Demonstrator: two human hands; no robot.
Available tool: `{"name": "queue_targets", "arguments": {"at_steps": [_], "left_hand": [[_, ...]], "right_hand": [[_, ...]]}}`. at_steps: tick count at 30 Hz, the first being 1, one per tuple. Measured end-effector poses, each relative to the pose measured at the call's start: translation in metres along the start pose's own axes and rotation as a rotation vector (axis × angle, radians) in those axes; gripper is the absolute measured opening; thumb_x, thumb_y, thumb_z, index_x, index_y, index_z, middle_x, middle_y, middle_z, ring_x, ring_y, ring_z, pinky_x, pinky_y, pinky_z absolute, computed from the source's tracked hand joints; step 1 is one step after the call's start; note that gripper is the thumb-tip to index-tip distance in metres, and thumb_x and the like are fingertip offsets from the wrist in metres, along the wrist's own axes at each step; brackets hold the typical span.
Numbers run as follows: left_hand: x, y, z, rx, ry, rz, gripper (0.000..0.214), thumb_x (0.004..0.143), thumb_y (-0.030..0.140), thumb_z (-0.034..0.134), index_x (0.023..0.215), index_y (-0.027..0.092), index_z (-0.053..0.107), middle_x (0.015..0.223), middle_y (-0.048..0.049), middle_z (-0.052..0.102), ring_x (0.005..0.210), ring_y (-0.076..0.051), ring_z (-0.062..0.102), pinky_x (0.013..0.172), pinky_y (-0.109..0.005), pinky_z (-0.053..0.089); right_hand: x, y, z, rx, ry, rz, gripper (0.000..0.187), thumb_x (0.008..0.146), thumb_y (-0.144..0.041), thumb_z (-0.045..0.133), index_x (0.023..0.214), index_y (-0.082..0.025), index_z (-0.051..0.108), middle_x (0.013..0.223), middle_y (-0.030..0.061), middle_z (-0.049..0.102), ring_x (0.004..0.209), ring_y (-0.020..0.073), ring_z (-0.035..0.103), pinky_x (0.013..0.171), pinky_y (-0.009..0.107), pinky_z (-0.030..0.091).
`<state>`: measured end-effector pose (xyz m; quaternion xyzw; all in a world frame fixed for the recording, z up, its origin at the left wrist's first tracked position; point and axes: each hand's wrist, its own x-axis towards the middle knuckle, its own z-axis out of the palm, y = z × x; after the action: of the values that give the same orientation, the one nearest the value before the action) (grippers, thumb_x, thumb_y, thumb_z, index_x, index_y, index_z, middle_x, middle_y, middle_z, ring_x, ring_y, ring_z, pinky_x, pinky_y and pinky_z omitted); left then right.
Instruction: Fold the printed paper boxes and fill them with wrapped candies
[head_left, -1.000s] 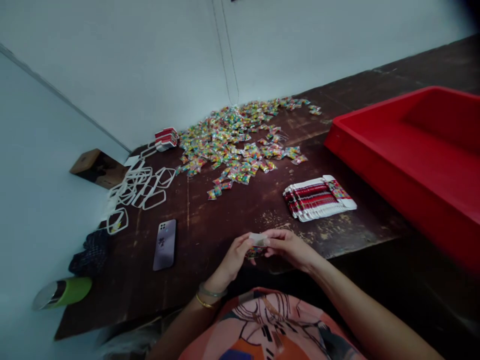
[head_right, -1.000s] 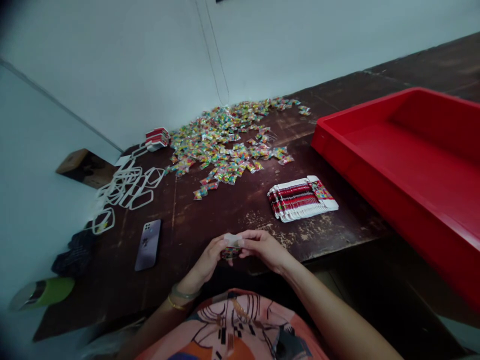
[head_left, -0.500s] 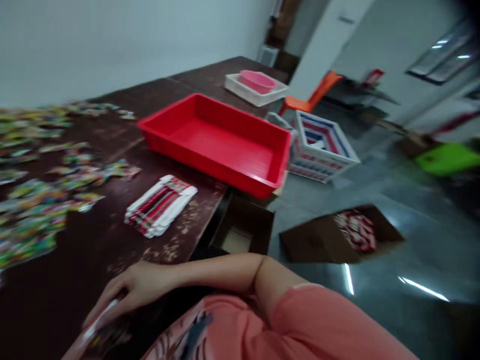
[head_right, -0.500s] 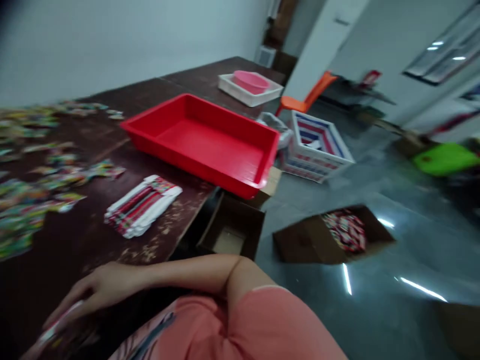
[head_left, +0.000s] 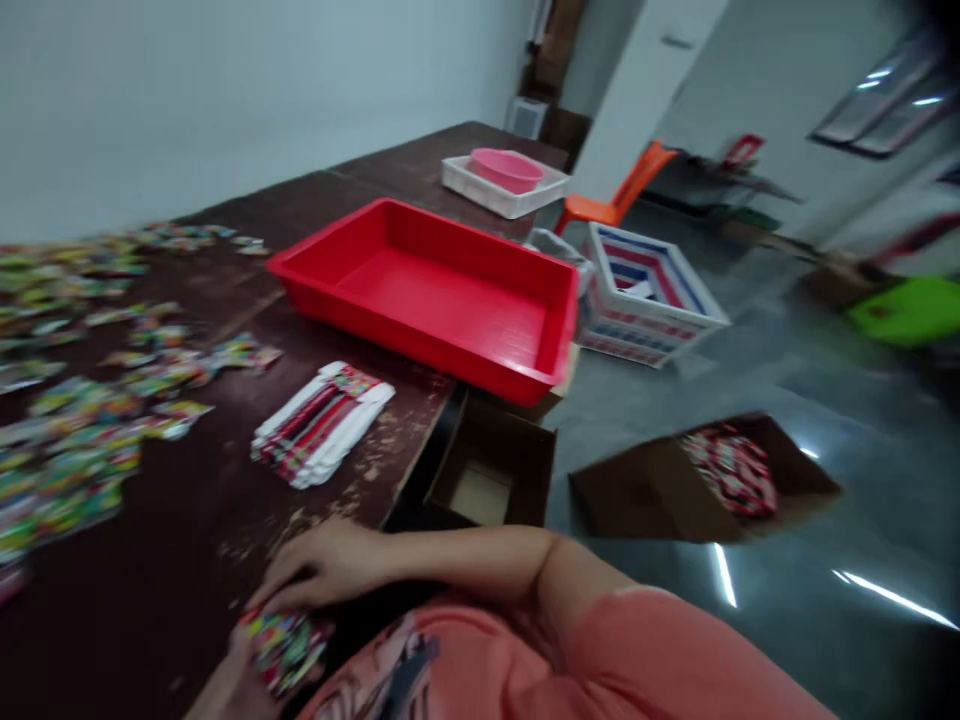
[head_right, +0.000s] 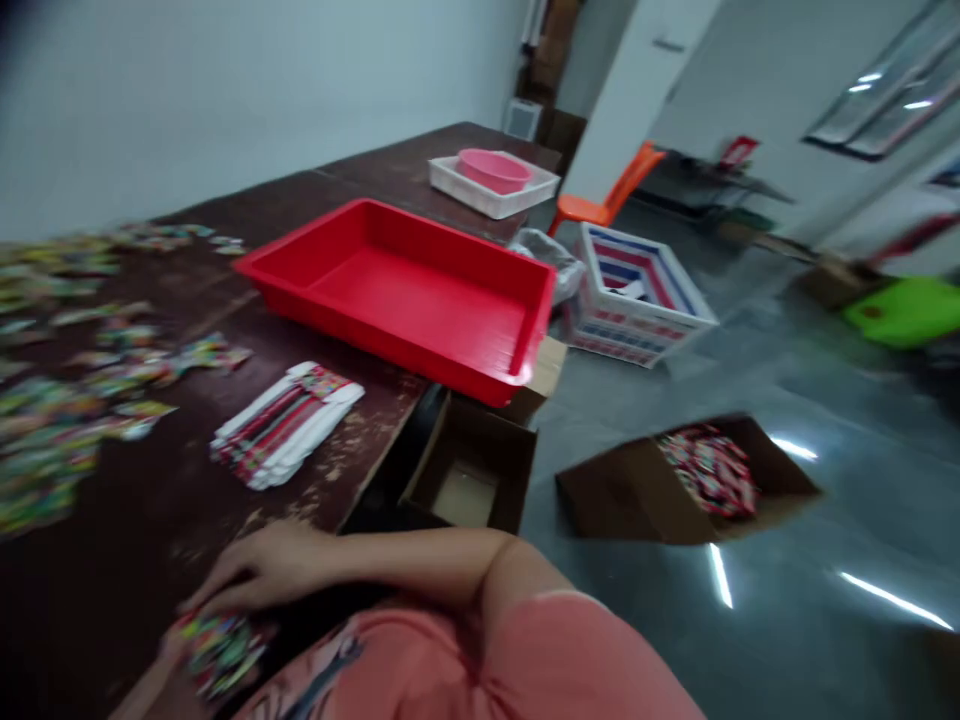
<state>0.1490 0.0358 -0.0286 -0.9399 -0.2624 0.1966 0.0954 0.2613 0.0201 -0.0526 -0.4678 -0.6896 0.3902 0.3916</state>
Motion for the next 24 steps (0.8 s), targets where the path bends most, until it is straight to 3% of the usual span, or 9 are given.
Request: {"name": "queue_targets", "arguments": {"at_steps": [3, 6, 9, 11, 14, 17, 19, 22, 24], "left_hand": [[-0.050, -0.022, 0.012, -1.159, 0.007, -0.185, 0.041, 0.095, 0.032, 0.036, 0.102, 0.009, 0.069, 0.088, -0.0130, 0.073, 0.087, -0.022, 0.069, 0.064, -0.031, 0.056], [-0.074, -0.038, 0.019, -2.098, -0.077, -0.323, 0.040, 0.090, 0.041, 0.047, 0.116, 0.016, 0.063, 0.113, -0.0147, 0.066, 0.102, -0.025, 0.063, 0.081, -0.035, 0.054], [-0.079, -0.059, 0.030, -2.247, -0.021, -0.423, 0.039, 0.084, 0.042, 0.057, 0.112, 0.015, 0.064, 0.107, -0.0136, 0.066, 0.094, -0.022, 0.062, 0.079, -0.033, 0.050], [-0.082, -0.069, 0.039, -2.291, 0.042, -0.458, 0.037, 0.085, 0.041, 0.057, 0.110, 0.015, 0.063, 0.103, -0.0124, 0.065, 0.090, -0.020, 0.062, 0.077, -0.031, 0.049], [-0.092, -0.074, 0.048, -2.322, 0.121, -0.461, 0.035, 0.086, 0.040, 0.055, 0.109, 0.015, 0.062, 0.102, -0.0111, 0.064, 0.087, -0.018, 0.061, 0.075, -0.030, 0.046], [-0.104, -0.072, 0.050, -2.327, 0.149, -0.428, 0.034, 0.086, 0.038, 0.054, 0.110, 0.015, 0.062, 0.101, -0.0106, 0.063, 0.086, -0.017, 0.061, 0.075, -0.029, 0.045], [-0.114, -0.071, 0.051, -2.323, 0.149, -0.422, 0.033, 0.087, 0.038, 0.054, 0.110, 0.015, 0.062, 0.101, -0.0102, 0.063, 0.086, -0.017, 0.061, 0.074, -0.029, 0.045], [-0.131, -0.074, 0.057, -2.300, 0.165, -0.478, 0.034, 0.087, 0.038, 0.054, 0.111, 0.016, 0.062, 0.102, -0.0100, 0.063, 0.089, -0.018, 0.060, 0.076, -0.029, 0.045], [-0.143, -0.078, 0.064, -2.294, 0.171, -0.556, 0.035, 0.086, 0.039, 0.055, 0.111, 0.017, 0.062, 0.104, -0.0102, 0.062, 0.091, -0.019, 0.060, 0.078, -0.030, 0.045]], "right_hand": [[-0.042, -0.023, -0.024, 0.117, 0.109, 0.047, 0.022, 0.089, -0.026, 0.058, 0.103, -0.015, 0.070, 0.100, 0.0058, 0.071, 0.092, 0.0143, 0.066, 0.085, 0.021, 0.048], [-0.098, -0.040, -0.067, 0.002, 0.219, 0.257, 0.025, 0.092, -0.034, 0.053, 0.099, -0.021, 0.073, 0.100, 0.0066, 0.071, 0.095, 0.0199, 0.064, 0.089, 0.031, 0.048], [-0.134, -0.023, -0.107, -0.217, 0.163, 0.472, 0.028, 0.087, -0.043, 0.056, 0.093, -0.023, 0.075, 0.103, 0.0100, 0.070, 0.098, 0.0258, 0.064, 0.087, 0.036, 0.050], [-0.124, -0.004, -0.108, -0.295, 0.175, 0.496, 0.031, 0.085, -0.046, 0.056, 0.097, -0.023, 0.074, 0.106, 0.0112, 0.069, 0.099, 0.0273, 0.063, 0.089, 0.039, 0.050], [-0.056, 0.005, -0.064, -0.263, 0.088, 0.313, 0.030, 0.090, -0.042, 0.050, 0.102, -0.023, 0.071, 0.108, 0.0103, 0.068, 0.102, 0.0251, 0.062, 0.092, 0.039, 0.048], [0.045, -0.012, 0.001, -0.225, -0.068, 0.057, 0.025, 0.091, -0.032, 0.049, 0.100, -0.021, 0.070, 0.102, 0.0089, 0.068, 0.097, 0.0218, 0.062, 0.088, 0.035, 0.049], [0.104, -0.025, 0.024, -0.292, -0.049, -0.071, 0.023, 0.089, -0.028, 0.052, 0.101, -0.021, 0.070, 0.105, 0.0091, 0.067, 0.099, 0.0225, 0.061, 0.090, 0.038, 0.048], [0.147, -0.022, 0.004, -0.451, 0.180, -0.104, 0.026, 0.088, -0.031, 0.053, 0.107, -0.022, 0.068, 0.115, 0.0096, 0.064, 0.107, 0.0247, 0.055, 0.095, 0.042, 0.043], [0.136, 0.000, -0.036, -0.594, 0.381, 0.043, 0.032, 0.088, -0.035, 0.052, 0.114, -0.020, 0.065, 0.121, 0.0118, 0.061, 0.112, 0.0272, 0.052, 0.097, 0.044, 0.041]]}}
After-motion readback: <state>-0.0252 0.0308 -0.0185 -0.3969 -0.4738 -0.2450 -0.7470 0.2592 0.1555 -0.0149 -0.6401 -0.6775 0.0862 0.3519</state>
